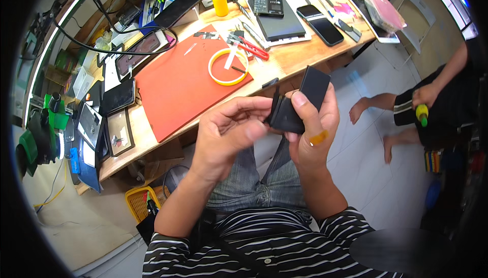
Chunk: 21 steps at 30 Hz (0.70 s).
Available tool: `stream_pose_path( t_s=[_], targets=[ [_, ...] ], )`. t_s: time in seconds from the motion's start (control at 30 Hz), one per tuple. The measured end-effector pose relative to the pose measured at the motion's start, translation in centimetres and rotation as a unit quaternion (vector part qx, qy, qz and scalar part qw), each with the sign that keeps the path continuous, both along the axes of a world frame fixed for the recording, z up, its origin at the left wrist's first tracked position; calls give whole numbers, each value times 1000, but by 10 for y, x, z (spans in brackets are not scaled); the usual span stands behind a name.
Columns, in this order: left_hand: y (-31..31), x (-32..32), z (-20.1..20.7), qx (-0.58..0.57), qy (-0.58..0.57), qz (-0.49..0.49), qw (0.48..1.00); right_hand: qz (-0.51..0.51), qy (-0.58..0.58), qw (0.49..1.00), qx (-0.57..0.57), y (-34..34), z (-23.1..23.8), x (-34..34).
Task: The person removes a battery from a smartphone, applies adhesive tape to the battery, and installs it back into the phone. They then connect the battery cable and test the device by turning it on and navigating the screen.
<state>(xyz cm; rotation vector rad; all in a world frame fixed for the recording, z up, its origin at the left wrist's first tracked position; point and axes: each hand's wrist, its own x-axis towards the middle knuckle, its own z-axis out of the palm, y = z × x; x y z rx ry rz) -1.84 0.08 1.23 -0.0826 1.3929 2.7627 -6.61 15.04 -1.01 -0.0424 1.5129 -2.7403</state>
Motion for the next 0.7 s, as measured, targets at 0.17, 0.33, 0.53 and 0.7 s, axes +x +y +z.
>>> stream_pose_path(
  t_s=[0.17, 0.33, 0.53, 0.7],
  targets=[
    [-13, -5, -22, -87, 65, 145, 983, 51, 80, 995, -41, -49, -5, 0],
    [-101, 8, -30, -164, 12, 192, 968, 226, 57, 966, 113, -60, 1, -19],
    [-161, 31, -42, -341, 3, 230, 911, 176, 309, 874, 330, -97, 12, -79],
    [-179, 29, -46, -319, -10, 230, 919, 416, 311, 754, 401, -146, 28, -100]
  ],
)
